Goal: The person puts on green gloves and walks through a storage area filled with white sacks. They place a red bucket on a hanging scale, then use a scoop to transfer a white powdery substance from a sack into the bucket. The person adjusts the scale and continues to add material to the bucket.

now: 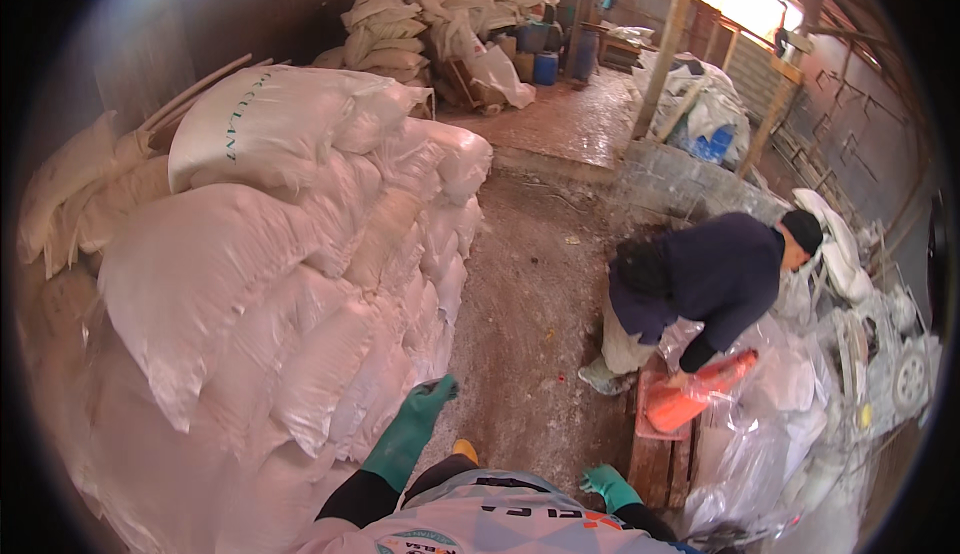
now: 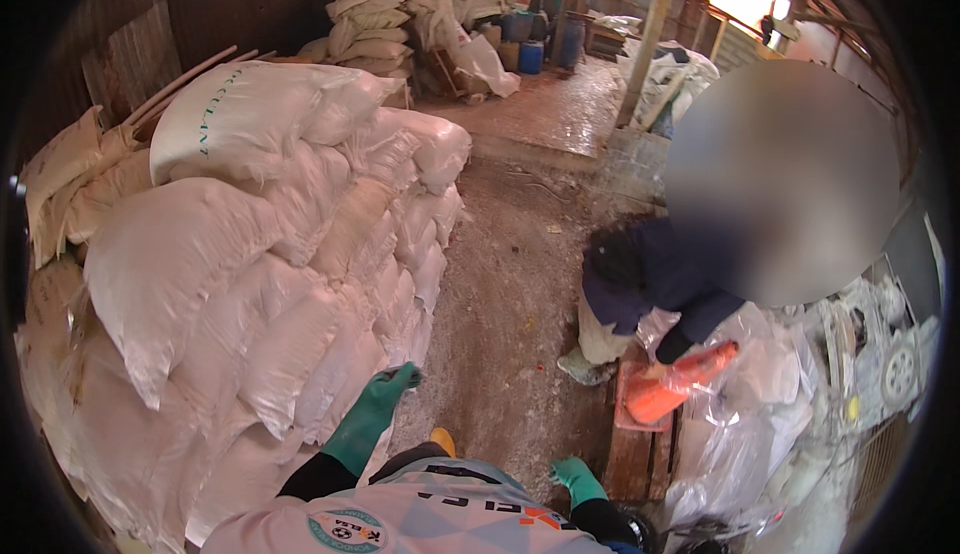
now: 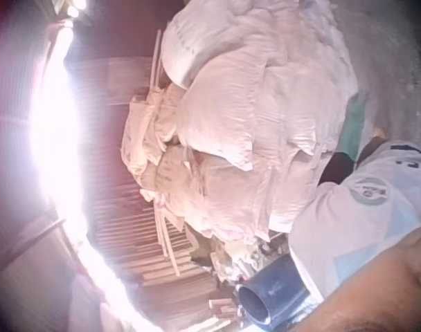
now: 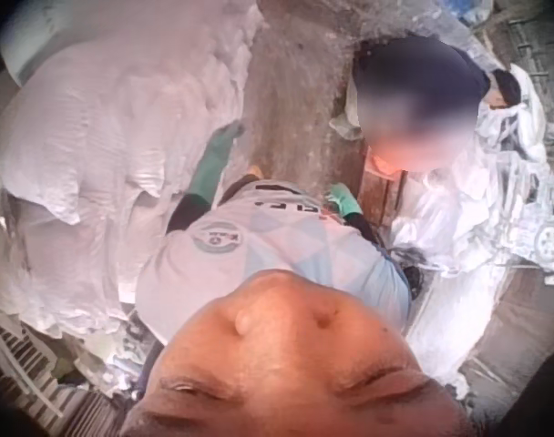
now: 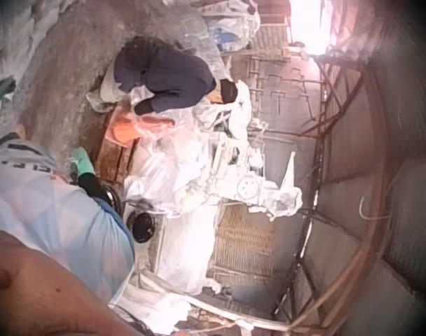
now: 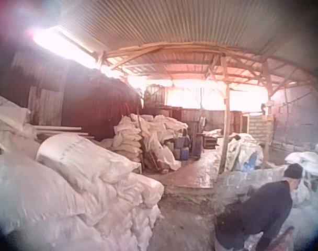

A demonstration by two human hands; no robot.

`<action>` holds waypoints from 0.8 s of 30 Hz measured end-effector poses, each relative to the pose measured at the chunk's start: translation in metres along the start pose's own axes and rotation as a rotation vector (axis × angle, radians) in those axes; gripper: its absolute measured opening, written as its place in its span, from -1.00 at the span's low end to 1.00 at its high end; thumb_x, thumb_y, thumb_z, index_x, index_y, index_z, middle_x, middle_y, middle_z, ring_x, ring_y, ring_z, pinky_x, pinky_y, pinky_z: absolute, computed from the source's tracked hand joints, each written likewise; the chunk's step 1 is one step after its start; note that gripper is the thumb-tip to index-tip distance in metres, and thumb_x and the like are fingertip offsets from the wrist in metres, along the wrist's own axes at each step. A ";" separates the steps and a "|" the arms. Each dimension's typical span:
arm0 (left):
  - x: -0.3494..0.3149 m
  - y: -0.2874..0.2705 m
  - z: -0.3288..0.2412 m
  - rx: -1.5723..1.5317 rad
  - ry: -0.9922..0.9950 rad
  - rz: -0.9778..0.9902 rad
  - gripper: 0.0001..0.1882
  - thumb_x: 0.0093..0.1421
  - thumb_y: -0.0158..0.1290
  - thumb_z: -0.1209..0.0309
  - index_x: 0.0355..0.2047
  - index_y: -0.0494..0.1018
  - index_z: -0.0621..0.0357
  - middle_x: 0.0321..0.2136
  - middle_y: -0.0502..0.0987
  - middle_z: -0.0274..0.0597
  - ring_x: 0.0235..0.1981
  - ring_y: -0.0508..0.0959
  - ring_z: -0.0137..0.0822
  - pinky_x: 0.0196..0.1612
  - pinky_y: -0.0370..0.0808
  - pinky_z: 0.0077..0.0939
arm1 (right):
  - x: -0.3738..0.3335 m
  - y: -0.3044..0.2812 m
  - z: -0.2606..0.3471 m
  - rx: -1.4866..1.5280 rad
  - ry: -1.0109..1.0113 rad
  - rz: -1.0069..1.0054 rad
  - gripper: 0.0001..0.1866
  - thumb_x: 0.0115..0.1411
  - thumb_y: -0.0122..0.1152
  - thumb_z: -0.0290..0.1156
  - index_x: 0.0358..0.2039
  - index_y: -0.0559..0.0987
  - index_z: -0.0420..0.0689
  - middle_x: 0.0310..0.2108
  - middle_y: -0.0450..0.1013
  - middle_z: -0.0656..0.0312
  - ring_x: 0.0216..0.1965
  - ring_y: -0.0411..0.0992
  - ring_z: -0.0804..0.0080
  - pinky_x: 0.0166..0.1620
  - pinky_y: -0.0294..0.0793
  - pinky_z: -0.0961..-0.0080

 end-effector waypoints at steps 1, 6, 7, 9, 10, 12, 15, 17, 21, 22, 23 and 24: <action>0.027 0.009 -0.010 0.042 -0.006 0.036 -0.54 0.42 0.20 0.15 -0.02 0.64 0.42 -0.15 0.72 -0.08 -0.11 0.70 -0.32 0.06 0.57 -0.45 | -0.001 -0.004 0.010 0.096 0.075 -0.079 -0.59 0.46 0.15 -0.35 0.04 0.48 -0.53 -0.14 0.61 -0.26 -0.21 0.67 -0.14 -0.25 0.73 0.02; 0.141 0.051 -0.046 0.259 -0.100 0.127 -0.55 0.43 0.18 0.13 -0.04 0.67 0.36 -0.16 0.73 -0.16 -0.11 0.68 -0.39 0.08 0.54 -0.49 | -0.011 -0.023 0.069 0.366 0.163 -0.245 -0.51 0.45 0.16 -0.36 0.17 0.39 -0.55 -0.16 0.58 -0.32 -0.25 0.67 -0.20 -0.30 0.74 -0.01; 0.159 0.060 -0.050 0.197 -0.095 0.153 -0.55 0.43 0.18 0.12 -0.03 0.67 0.35 -0.16 0.73 -0.15 -0.10 0.68 -0.39 0.08 0.54 -0.49 | -0.010 -0.033 0.083 0.486 0.148 -0.190 -0.34 0.43 0.20 -0.37 0.34 0.20 -0.55 -0.17 0.56 -0.31 -0.28 0.67 -0.18 -0.30 0.74 0.02; 0.202 0.080 -0.062 0.088 -0.056 0.188 -0.55 0.43 0.17 0.11 -0.02 0.67 0.33 -0.15 0.74 -0.14 -0.09 0.68 -0.39 0.09 0.53 -0.50 | -0.002 -0.042 0.111 0.587 0.106 -0.246 -0.24 0.41 0.22 -0.38 0.40 0.09 -0.53 -0.14 0.55 -0.32 -0.30 0.67 -0.16 -0.30 0.74 0.04; 0.224 0.086 -0.066 0.097 -0.061 0.193 -0.55 0.43 0.17 0.11 -0.01 0.67 0.33 -0.14 0.74 -0.13 -0.09 0.68 -0.38 0.09 0.53 -0.49 | 0.007 -0.050 0.128 0.600 0.125 -0.329 -0.19 0.39 0.23 -0.39 0.44 0.04 -0.52 -0.13 0.54 -0.32 -0.30 0.66 -0.15 -0.30 0.75 0.06; 0.262 0.099 -0.070 0.088 -0.073 0.198 -0.55 0.44 0.17 0.11 -0.01 0.67 0.33 -0.13 0.74 -0.12 -0.09 0.69 -0.37 0.09 0.53 -0.49 | 0.029 -0.066 0.173 0.636 0.035 -0.284 -0.13 0.38 0.25 -0.39 0.46 -0.02 -0.51 -0.07 0.53 -0.32 -0.31 0.67 -0.07 -0.27 0.75 0.10; 0.319 0.106 -0.071 0.177 -0.083 0.173 -0.56 0.44 0.17 0.15 0.01 0.65 0.36 -0.12 0.73 -0.10 -0.08 0.69 -0.33 0.11 0.54 -0.45 | 0.071 -0.081 0.268 0.626 -0.111 -0.317 -0.34 0.38 0.27 -0.33 0.29 0.29 -0.53 -0.09 0.57 -0.23 -0.33 0.68 0.04 -0.28 0.72 0.20; 0.364 0.114 -0.078 0.160 -0.129 0.153 -0.56 0.45 0.16 0.16 0.02 0.64 0.38 -0.10 0.73 -0.08 -0.07 0.69 -0.31 0.13 0.55 -0.43 | 0.112 -0.084 0.361 0.503 -0.229 -0.225 -0.51 0.41 0.27 -0.29 0.11 0.49 -0.49 -0.15 0.62 -0.14 -0.32 0.68 0.12 -0.25 0.69 0.26; 0.432 0.126 -0.114 0.093 -0.096 0.134 -0.57 0.47 0.14 0.20 0.04 0.63 0.40 -0.08 0.72 -0.05 -0.04 0.69 -0.28 0.16 0.56 -0.41 | 0.173 -0.070 0.551 0.502 -0.363 0.093 -0.63 0.44 0.27 -0.28 0.01 0.59 -0.39 -0.25 0.66 -0.02 -0.26 0.67 0.19 -0.14 0.67 0.28; 0.453 0.131 -0.130 0.098 -0.052 0.115 -0.58 0.47 0.14 0.21 0.05 0.63 0.40 -0.07 0.72 -0.05 -0.03 0.69 -0.28 0.16 0.56 -0.40 | 0.186 -0.069 0.596 0.457 -0.389 0.167 -0.65 0.45 0.25 -0.29 0.00 0.62 -0.38 -0.24 0.66 -0.01 -0.24 0.67 0.21 -0.11 0.66 0.28; 0.465 0.136 -0.144 0.097 -0.018 0.088 -0.59 0.47 0.14 0.22 0.05 0.63 0.40 -0.07 0.72 -0.05 -0.02 0.70 -0.28 0.16 0.56 -0.40 | 0.195 -0.070 0.636 0.394 -0.427 0.207 -0.66 0.46 0.25 -0.29 -0.03 0.63 -0.37 -0.24 0.67 0.00 -0.23 0.67 0.22 -0.09 0.65 0.28; 0.474 0.138 -0.158 0.079 0.017 0.058 -0.59 0.47 0.14 0.23 0.05 0.62 0.40 -0.07 0.72 -0.04 -0.01 0.70 -0.27 0.17 0.56 -0.40 | 0.205 -0.070 0.674 0.325 -0.460 0.248 -0.67 0.46 0.24 -0.29 -0.05 0.64 -0.37 -0.23 0.67 0.01 -0.22 0.66 0.23 -0.07 0.64 0.29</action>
Point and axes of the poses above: each hand's wrist, its own x-axis towards the middle knuckle, its own y-axis out of the palm, z = x × y, the point moved 1 cm from there along x, towards the middle knuckle
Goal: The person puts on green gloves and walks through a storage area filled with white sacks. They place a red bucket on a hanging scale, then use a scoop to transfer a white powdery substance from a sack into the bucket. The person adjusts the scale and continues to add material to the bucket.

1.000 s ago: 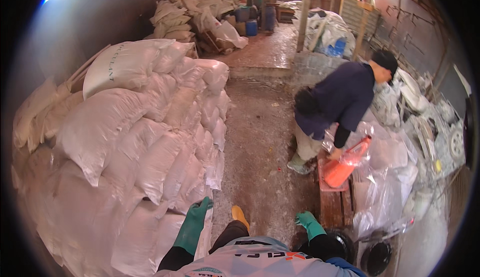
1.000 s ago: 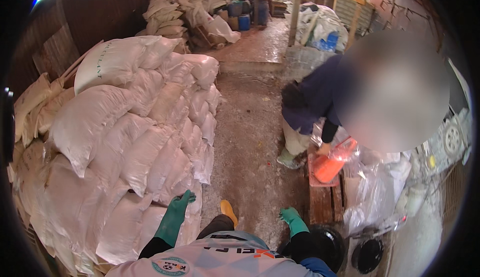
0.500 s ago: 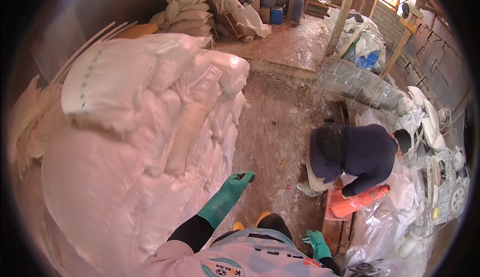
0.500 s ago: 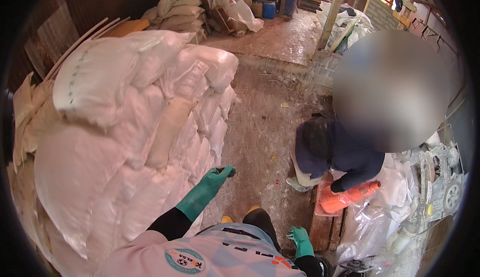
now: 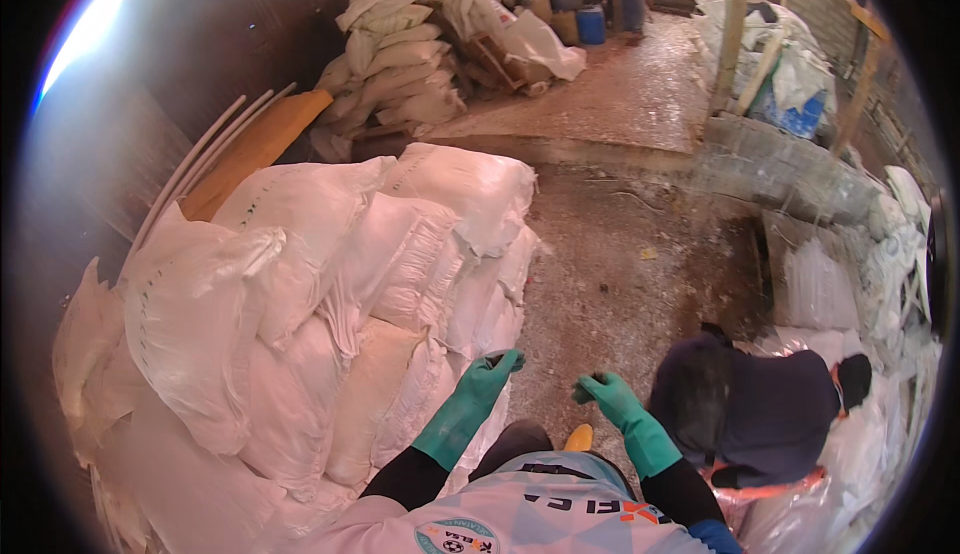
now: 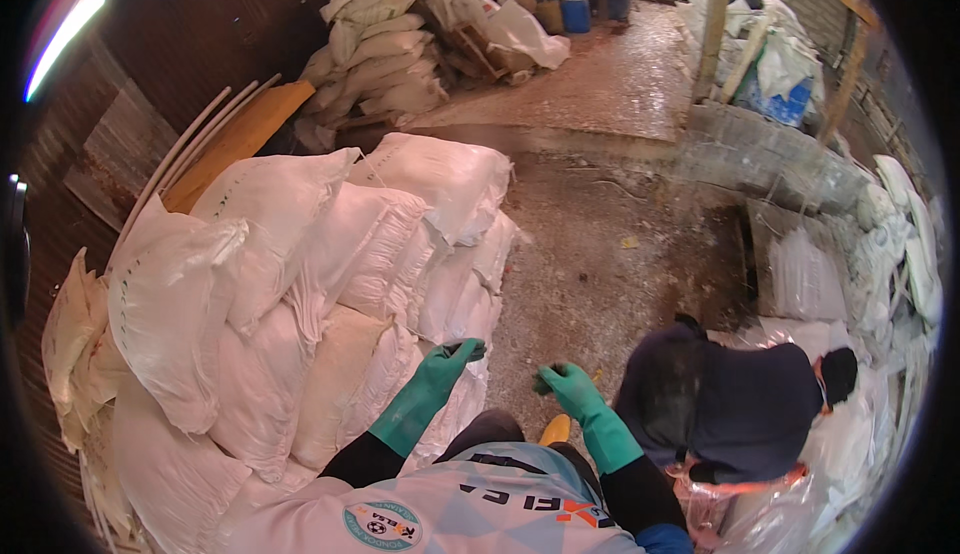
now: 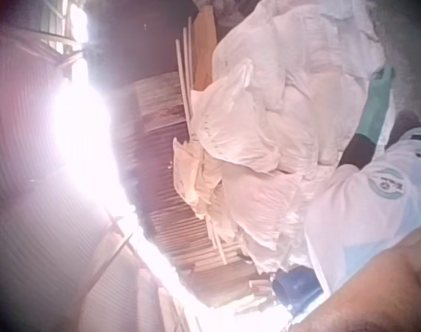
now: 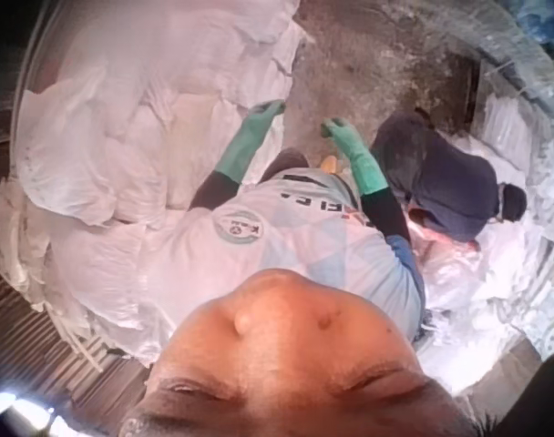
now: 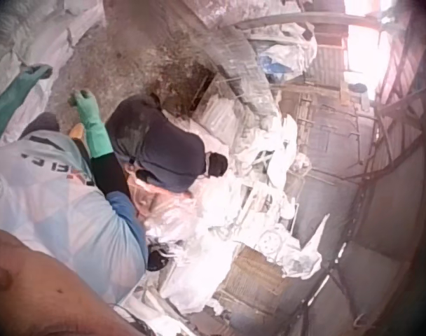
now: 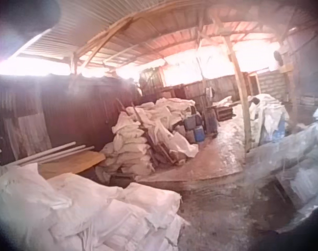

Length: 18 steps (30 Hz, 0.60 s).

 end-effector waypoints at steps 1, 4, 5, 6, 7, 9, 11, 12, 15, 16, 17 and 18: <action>0.010 -0.001 -0.013 0.018 -0.021 -0.058 -0.62 0.47 0.15 0.28 0.07 0.62 0.40 -0.05 0.71 -0.03 0.01 0.70 -0.25 0.18 0.56 -0.38 | 0.023 0.005 0.023 -0.066 -0.020 0.063 -0.68 0.47 0.24 -0.29 -0.08 0.65 -0.36 -0.22 0.67 0.03 -0.21 0.66 0.25 -0.06 0.63 0.29; 0.034 -0.008 -0.046 -0.045 0.024 -0.115 -0.64 0.47 0.14 0.32 0.06 0.62 0.40 -0.04 0.71 -0.02 0.01 0.70 -0.25 0.17 0.56 -0.40 | 0.087 0.004 0.074 -0.074 -0.042 0.108 -0.66 0.47 0.24 -0.27 -0.06 0.65 -0.37 -0.22 0.67 0.04 -0.22 0.65 0.27 -0.05 0.62 0.30; 0.043 -0.013 -0.053 -0.058 0.034 -0.145 -0.66 0.48 0.14 0.33 0.06 0.62 0.39 -0.05 0.72 -0.03 -0.01 0.70 -0.27 0.16 0.57 -0.43 | 0.109 -0.001 0.084 -0.078 -0.017 0.096 -0.66 0.46 0.24 -0.27 -0.05 0.64 -0.37 -0.21 0.67 0.03 -0.22 0.65 0.26 -0.06 0.63 0.29; 0.053 -0.019 -0.060 -0.046 0.002 -0.200 -0.66 0.47 0.14 0.33 0.06 0.62 0.39 -0.05 0.72 -0.04 -0.02 0.70 -0.28 0.15 0.57 -0.43 | 0.129 -0.008 0.091 -0.069 -0.011 0.096 -0.65 0.46 0.25 -0.28 -0.03 0.63 -0.38 -0.20 0.67 0.02 -0.22 0.66 0.25 -0.06 0.64 0.28; 0.063 -0.028 -0.066 -0.052 0.003 -0.235 -0.66 0.47 0.14 0.33 0.06 0.63 0.38 -0.05 0.72 -0.04 -0.02 0.70 -0.28 0.14 0.57 -0.44 | 0.149 -0.016 0.094 -0.059 -0.004 0.095 -0.65 0.45 0.26 -0.28 -0.02 0.62 -0.38 -0.20 0.67 0.01 -0.22 0.66 0.24 -0.07 0.65 0.27; 0.091 -0.044 -0.077 -0.072 -0.003 -0.309 -0.67 0.47 0.15 0.33 0.05 0.63 0.38 -0.06 0.72 -0.06 -0.04 0.69 -0.30 0.13 0.58 -0.43 | 0.187 -0.035 0.098 -0.007 0.041 0.019 -0.64 0.45 0.27 -0.29 0.01 0.59 -0.39 -0.19 0.66 -0.01 -0.23 0.67 0.21 -0.11 0.68 0.26; 0.123 -0.060 -0.091 -0.127 0.003 -0.328 -0.66 0.47 0.15 0.32 0.05 0.63 0.38 -0.07 0.72 -0.07 -0.04 0.69 -0.32 0.13 0.57 -0.44 | 0.222 -0.053 0.099 0.032 0.083 -0.068 -0.63 0.44 0.27 -0.31 0.03 0.56 -0.40 -0.18 0.66 -0.02 -0.24 0.68 0.19 -0.15 0.71 0.25; 0.141 -0.068 -0.101 -0.154 -0.040 -0.367 -0.66 0.47 0.15 0.31 0.05 0.63 0.38 -0.07 0.72 -0.08 -0.04 0.68 -0.33 0.13 0.57 -0.45 | 0.243 -0.062 0.104 0.040 0.096 -0.116 -0.63 0.44 0.27 -0.31 0.04 0.55 -0.40 -0.17 0.65 -0.03 -0.25 0.68 0.18 -0.17 0.72 0.25; 0.184 -0.080 -0.134 -0.129 -0.013 -0.396 -0.67 0.48 0.14 0.34 0.07 0.61 0.37 -0.03 0.70 -0.06 0.02 0.68 -0.26 0.18 0.55 -0.42 | 0.288 -0.085 0.122 -0.003 0.133 -0.209 -0.64 0.45 0.25 -0.32 0.01 0.55 -0.41 -0.17 0.65 -0.05 -0.28 0.69 0.19 -0.21 0.73 0.27; 0.202 -0.082 -0.146 -0.131 -0.010 -0.390 -0.67 0.48 0.13 0.34 0.08 0.61 0.36 -0.03 0.70 -0.07 0.03 0.67 -0.28 0.19 0.55 -0.42 | 0.308 -0.089 0.131 -0.015 0.139 -0.245 -0.65 0.46 0.24 -0.32 0.00 0.55 -0.40 -0.17 0.65 -0.05 -0.29 0.69 0.19 -0.22 0.73 0.28; 0.220 -0.084 -0.158 -0.125 0.002 -0.384 -0.67 0.48 0.13 0.33 0.08 0.61 0.35 -0.02 0.69 -0.08 0.03 0.67 -0.29 0.19 0.55 -0.43 | 0.331 -0.089 0.142 -0.057 0.110 -0.203 -0.67 0.46 0.24 -0.30 -0.04 0.57 -0.38 -0.20 0.65 -0.02 -0.30 0.68 0.23 -0.22 0.71 0.30; 0.233 -0.082 -0.167 -0.135 0.027 -0.371 -0.67 0.48 0.13 0.33 0.09 0.61 0.34 -0.01 0.69 -0.08 0.04 0.66 -0.30 0.19 0.54 -0.43 | 0.353 -0.089 0.154 -0.099 0.101 -0.176 -0.68 0.46 0.24 -0.28 -0.08 0.60 -0.36 -0.24 0.66 0.02 -0.31 0.67 0.26 -0.22 0.69 0.33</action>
Point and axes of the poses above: each hand's wrist, its own x-axis towards the middle knuckle, its own y-axis out of the palm, z = x × y, the point moved 1 cm from there along x, towards the middle knuckle
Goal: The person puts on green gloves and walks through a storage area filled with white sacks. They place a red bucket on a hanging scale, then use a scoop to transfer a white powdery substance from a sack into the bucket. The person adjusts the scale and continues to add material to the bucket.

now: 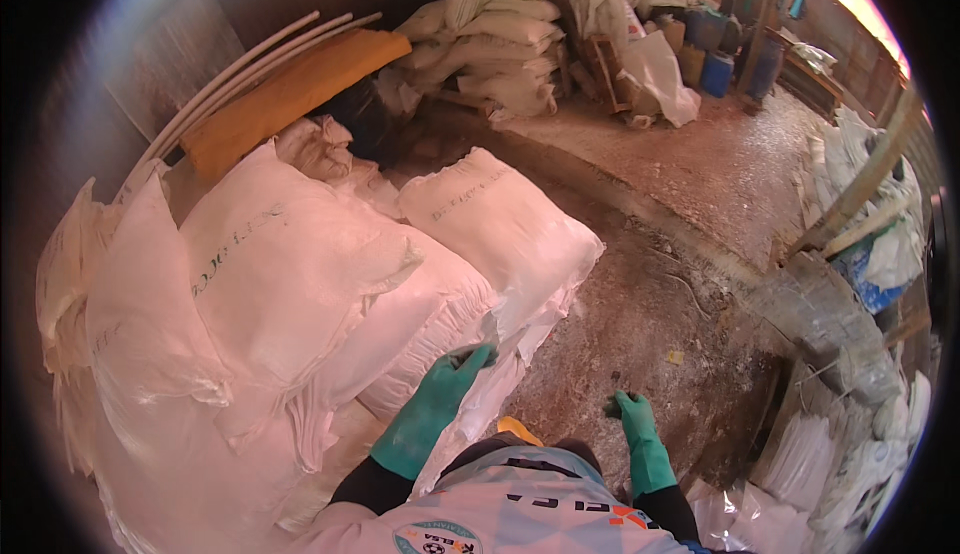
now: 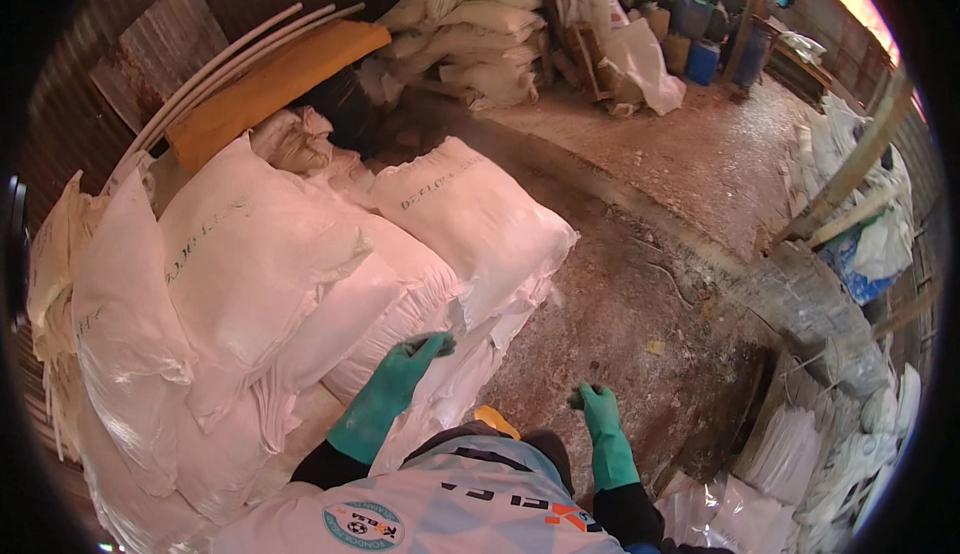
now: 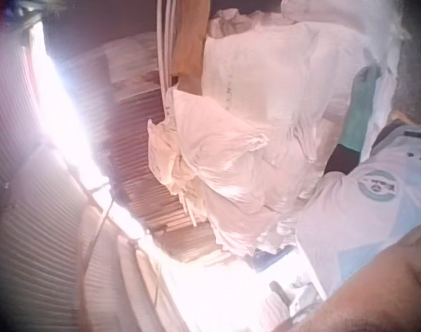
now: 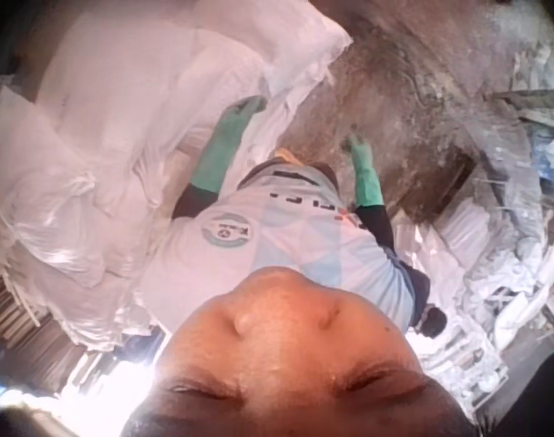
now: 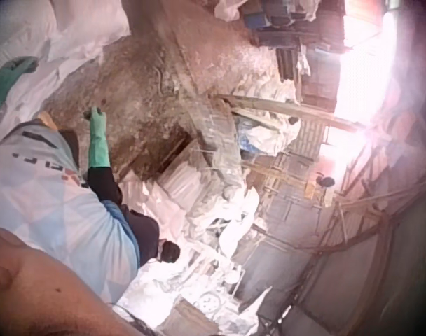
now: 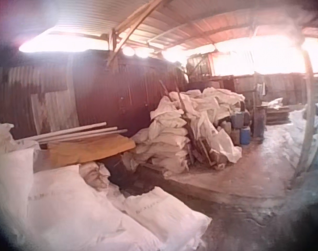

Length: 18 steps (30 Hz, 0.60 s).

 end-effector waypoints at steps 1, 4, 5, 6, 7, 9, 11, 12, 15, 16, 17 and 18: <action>0.011 0.006 -0.007 0.008 -0.011 -0.021 -0.65 0.47 0.14 0.31 0.10 0.61 0.33 -0.02 0.70 -0.10 0.03 0.66 -0.33 0.19 0.54 -0.46 | 0.017 0.004 0.012 -0.040 -0.012 0.025 -0.69 0.46 0.24 -0.27 -0.12 0.62 -0.33 -0.27 0.66 0.05 -0.32 0.66 0.29 -0.22 0.67 0.35; 0.048 0.018 -0.028 0.037 0.036 -0.035 -0.64 0.46 0.15 0.30 0.12 0.61 0.31 -0.02 0.70 -0.14 0.03 0.65 -0.39 0.18 0.53 -0.50 | 0.075 0.029 0.055 -0.082 -0.064 0.072 -0.70 0.46 0.25 -0.27 -0.18 0.63 -0.31 -0.31 0.66 0.08 -0.35 0.64 0.32 -0.24 0.66 0.36; 0.059 0.021 -0.033 0.076 0.056 -0.040 -0.66 0.48 0.13 0.33 0.13 0.60 0.29 -0.01 0.69 -0.16 0.04 0.64 -0.40 0.20 0.53 -0.49 | 0.094 0.040 0.069 -0.122 -0.063 0.109 -0.68 0.47 0.24 -0.25 -0.12 0.62 -0.32 -0.29 0.66 0.05 -0.33 0.66 0.30 -0.17 0.65 0.32; 0.070 0.023 -0.037 0.129 0.058 -0.055 -0.68 0.49 0.11 0.37 0.14 0.59 0.27 0.00 0.69 -0.17 0.04 0.64 -0.40 0.21 0.53 -0.48 | 0.113 0.053 0.084 -0.146 -0.094 0.133 -0.66 0.47 0.24 -0.23 -0.09 0.61 -0.32 -0.25 0.66 0.05 -0.30 0.66 0.32 -0.14 0.64 0.35; 0.078 0.023 -0.043 0.159 0.095 -0.072 -0.69 0.49 0.11 0.38 0.14 0.59 0.27 0.00 0.68 -0.18 0.04 0.64 -0.41 0.21 0.53 -0.49 | 0.131 0.068 0.098 -0.169 -0.123 0.159 -0.64 0.47 0.25 -0.21 -0.06 0.60 -0.32 -0.21 0.66 0.05 -0.26 0.65 0.34 -0.11 0.63 0.39; 0.092 0.022 -0.049 0.246 0.119 -0.126 -0.69 0.48 0.11 0.40 0.15 0.59 0.26 0.01 0.68 -0.19 0.05 0.63 -0.41 0.21 0.52 -0.50 | 0.168 0.100 0.125 -0.209 -0.207 0.188 -0.60 0.47 0.25 -0.19 0.03 0.58 -0.31 -0.13 0.64 0.07 -0.18 0.63 0.39 -0.04 0.60 0.44; 0.103 0.024 -0.055 0.218 0.128 -0.236 -0.66 0.45 0.15 0.35 0.14 0.60 0.26 0.01 0.70 -0.18 0.04 0.64 -0.43 0.19 0.52 -0.49 | 0.206 0.134 0.154 -0.243 -0.324 0.210 -0.56 0.47 0.26 -0.18 0.13 0.55 -0.29 -0.05 0.62 0.10 -0.10 0.61 0.42 0.05 0.58 0.47; 0.107 0.025 -0.058 0.202 0.125 -0.299 -0.65 0.44 0.16 0.33 0.13 0.61 0.26 0.01 0.70 -0.17 0.03 0.64 -0.43 0.18 0.52 -0.49 | 0.225 0.152 0.169 -0.236 -0.368 0.241 -0.56 0.45 0.29 -0.21 0.17 0.55 -0.25 -0.05 0.62 0.14 -0.07 0.60 0.44 0.08 0.55 0.48; 0.119 0.035 -0.074 0.182 0.080 -0.449 -0.63 0.43 0.18 0.36 0.18 0.58 0.23 0.03 0.69 -0.13 0.06 0.64 -0.40 0.19 0.52 -0.49 | 0.271 0.213 0.222 -0.218 -0.511 0.390 -0.53 0.40 0.35 -0.31 0.27 0.53 -0.16 -0.06 0.63 0.24 -0.01 0.57 0.47 0.15 0.51 0.49; 0.125 0.042 -0.082 0.166 0.059 -0.494 -0.61 0.42 0.18 0.37 0.20 0.56 0.22 0.03 0.69 -0.12 0.06 0.64 -0.39 0.19 0.52 -0.48 | 0.280 0.232 0.242 -0.228 -0.559 0.456 -0.52 0.40 0.36 -0.33 0.28 0.53 -0.14 -0.07 0.63 0.24 -0.01 0.58 0.47 0.15 0.51 0.48; 0.133 0.051 -0.088 0.144 0.054 -0.557 -0.58 0.43 0.18 0.37 0.24 0.53 0.21 0.04 0.68 -0.10 0.06 0.64 -0.38 0.18 0.53 -0.48 | 0.289 0.251 0.263 -0.266 -0.579 0.489 -0.51 0.39 0.36 -0.36 0.29 0.53 -0.12 -0.07 0.63 0.24 -0.01 0.58 0.47 0.15 0.51 0.48; 0.142 0.062 -0.093 0.126 0.046 -0.613 -0.55 0.43 0.17 0.38 0.28 0.49 0.20 0.05 0.67 -0.09 0.06 0.64 -0.37 0.18 0.54 -0.47 | 0.295 0.265 0.285 -0.278 -0.546 0.611 -0.45 0.36 0.37 -0.41 0.34 0.49 -0.12 -0.10 0.63 0.25 -0.01 0.58 0.50 0.14 0.52 0.47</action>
Point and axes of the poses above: each hand's wrist, its own x-axis towards the middle knuckle, its own y-axis out of the palm, z = x × y, the point moved 1 cm from there along x, towards the middle knuckle
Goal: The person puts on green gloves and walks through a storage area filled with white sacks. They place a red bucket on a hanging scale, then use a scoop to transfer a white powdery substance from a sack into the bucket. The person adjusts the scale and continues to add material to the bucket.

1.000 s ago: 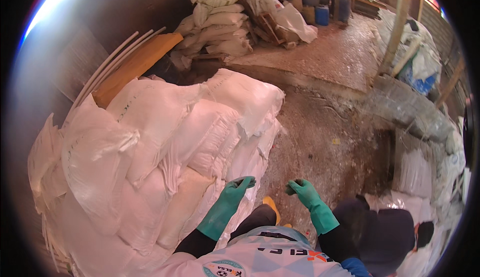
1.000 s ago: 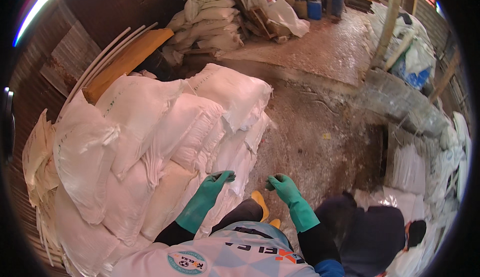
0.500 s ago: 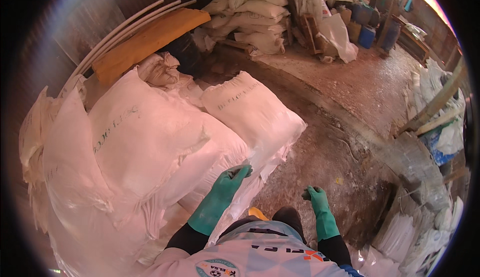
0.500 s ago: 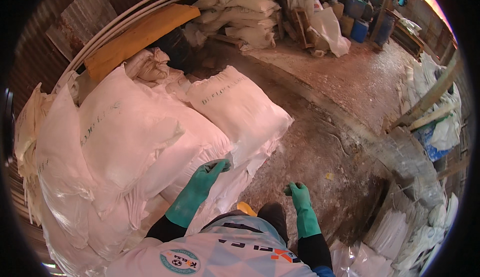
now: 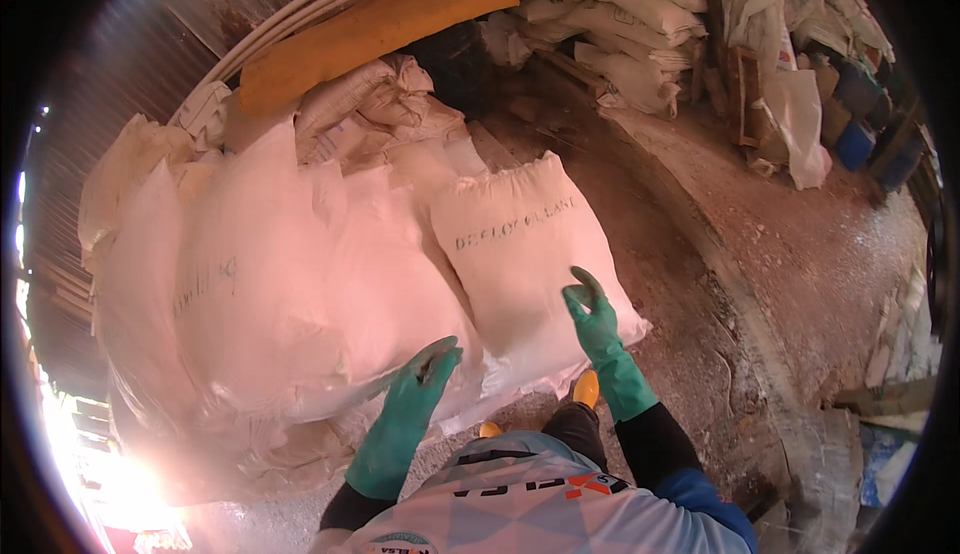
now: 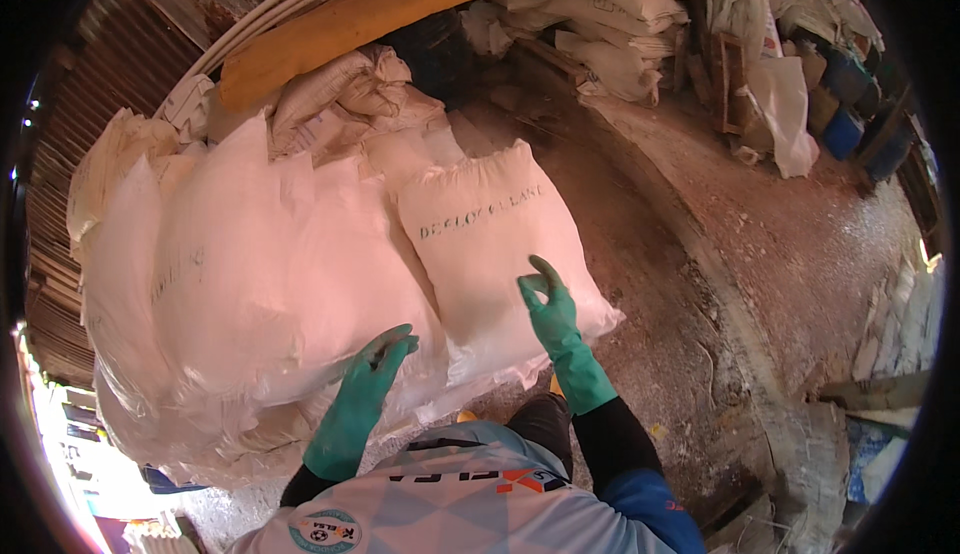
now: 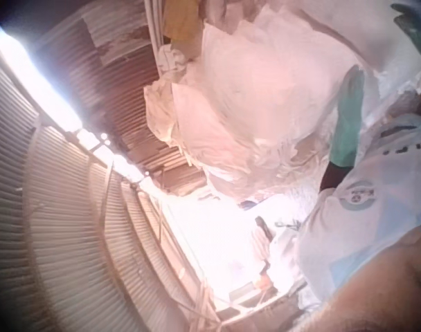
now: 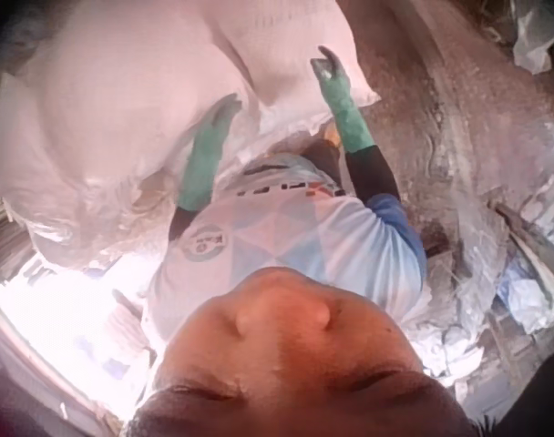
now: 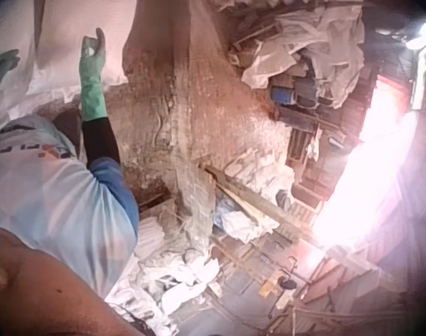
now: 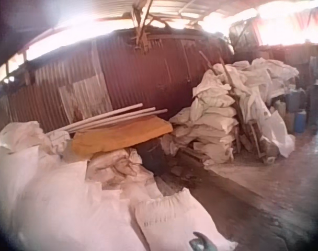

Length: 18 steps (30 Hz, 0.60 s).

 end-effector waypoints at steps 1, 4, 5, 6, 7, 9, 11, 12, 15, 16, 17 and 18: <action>0.004 0.013 -0.009 0.013 -0.035 -0.058 -0.52 0.43 0.17 0.38 0.32 0.45 0.19 0.05 0.67 -0.07 0.06 0.63 -0.35 0.18 0.54 -0.47 | 0.019 0.001 0.018 0.033 -0.063 0.076 -0.44 0.37 0.36 -0.42 0.35 0.48 -0.11 -0.11 0.62 0.27 -0.01 0.58 0.51 0.14 0.52 0.47; 0.017 0.050 -0.033 0.129 -0.010 -0.108 -0.48 0.52 0.02 0.40 0.44 0.28 0.17 0.11 0.61 0.00 0.12 0.61 -0.26 0.23 0.50 -0.38 | 0.068 0.009 0.069 0.135 -0.201 0.252 -0.42 0.38 0.34 -0.43 0.39 0.45 -0.07 -0.14 0.60 0.31 -0.01 0.56 0.52 0.15 0.52 0.47; 0.018 0.061 -0.040 0.079 0.015 -0.107 -0.45 0.51 0.03 0.41 0.46 0.25 0.15 0.11 0.61 0.01 0.11 0.62 -0.26 0.24 0.50 -0.37 | 0.081 0.014 0.084 0.176 -0.282 0.315 -0.41 0.39 0.33 -0.43 0.40 0.44 -0.05 -0.14 0.59 0.32 -0.01 0.56 0.53 0.15 0.51 0.47; 0.023 0.071 -0.045 0.072 0.003 -0.120 -0.42 0.51 0.03 0.42 0.48 0.21 0.14 0.12 0.60 0.02 0.11 0.62 -0.26 0.24 0.50 -0.37 | 0.093 0.017 0.093 0.210 -0.190 0.367 -0.41 0.40 0.31 -0.43 0.41 0.43 -0.04 -0.14 0.58 0.33 -0.01 0.55 0.53 0.16 0.50 0.47; 0.023 0.080 -0.049 0.076 0.031 -0.130 -0.39 0.50 0.03 0.43 0.50 0.17 0.12 0.12 0.60 0.03 0.11 0.62 -0.26 0.24 0.50 -0.36 | 0.103 0.021 0.102 0.230 -0.126 0.424 -0.41 0.40 0.30 -0.43 0.42 0.42 -0.03 -0.14 0.57 0.33 -0.01 0.54 0.53 0.17 0.49 0.48; 0.021 0.092 -0.052 0.047 -0.027 -0.185 -0.36 0.50 0.02 0.45 0.52 0.13 0.10 0.12 0.60 0.04 0.11 0.62 -0.26 0.25 0.50 -0.37 | 0.117 0.030 0.114 0.242 -0.065 0.500 -0.40 0.43 0.28 -0.42 0.45 0.39 -0.01 -0.13 0.55 0.36 0.00 0.50 0.56 0.19 0.46 0.50; 0.022 0.099 -0.049 0.060 0.005 -0.229 -0.34 0.48 0.05 0.47 0.53 0.13 0.07 0.12 0.60 0.03 0.10 0.62 -0.28 0.21 0.53 -0.38 | 0.124 0.036 0.118 0.267 -0.087 0.557 -0.40 0.43 0.28 -0.42 0.45 0.38 -0.01 -0.14 0.54 0.38 -0.03 0.48 0.58 0.18 0.45 0.52; 0.020 0.101 -0.046 0.080 0.032 -0.252 -0.33 0.46 0.08 0.47 0.52 0.15 0.05 0.11 0.61 0.02 0.09 0.63 -0.31 0.18 0.55 -0.38 | 0.126 0.039 0.118 0.276 -0.085 0.583 -0.40 0.43 0.27 -0.42 0.45 0.38 -0.01 -0.15 0.54 0.39 -0.05 0.47 0.60 0.17 0.44 0.52; 0.005 0.104 -0.032 0.006 0.010 -0.325 -0.31 0.45 0.11 0.49 0.53 0.14 0.04 0.10 0.61 0.01 0.08 0.63 -0.30 0.16 0.57 -0.38 | 0.124 0.042 0.108 0.281 -0.048 0.633 -0.39 0.43 0.28 -0.41 0.46 0.38 0.01 -0.16 0.53 0.41 -0.09 0.43 0.64 0.14 0.44 0.56; 0.000 0.104 -0.028 -0.040 -0.002 -0.347 -0.30 0.44 0.11 0.50 0.53 0.13 0.04 0.10 0.61 0.01 0.07 0.64 -0.28 0.17 0.57 -0.37 | 0.121 0.041 0.103 0.281 -0.039 0.646 -0.38 0.43 0.28 -0.41 0.46 0.37 0.01 -0.17 0.52 0.41 -0.11 0.42 0.65 0.11 0.44 0.57; -0.008 0.105 -0.025 -0.072 0.006 -0.360 -0.30 0.45 0.10 0.49 0.53 0.12 0.05 0.11 0.60 0.02 0.08 0.63 -0.26 0.18 0.56 -0.36 | 0.118 0.040 0.097 0.287 -0.038 0.657 -0.38 0.43 0.28 -0.41 0.47 0.37 0.02 -0.18 0.52 0.42 -0.14 0.41 0.67 0.09 0.45 0.57; -0.018 0.106 -0.023 -0.103 0.014 -0.369 -0.30 0.46 0.10 0.48 0.54 0.11 0.06 0.12 0.59 0.03 0.09 0.62 -0.24 0.20 0.55 -0.34 | 0.113 0.037 0.091 0.302 -0.054 0.671 -0.38 0.43 0.27 -0.42 0.47 0.36 0.03 -0.19 0.52 0.42 -0.16 0.41 0.68 0.07 0.46 0.58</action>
Point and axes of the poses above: each hand's wrist, its own x-axis towards the middle knuckle, its own y-axis out of the palm, z = x × y, the point moved 1 cm from there along x, towards the middle knuckle
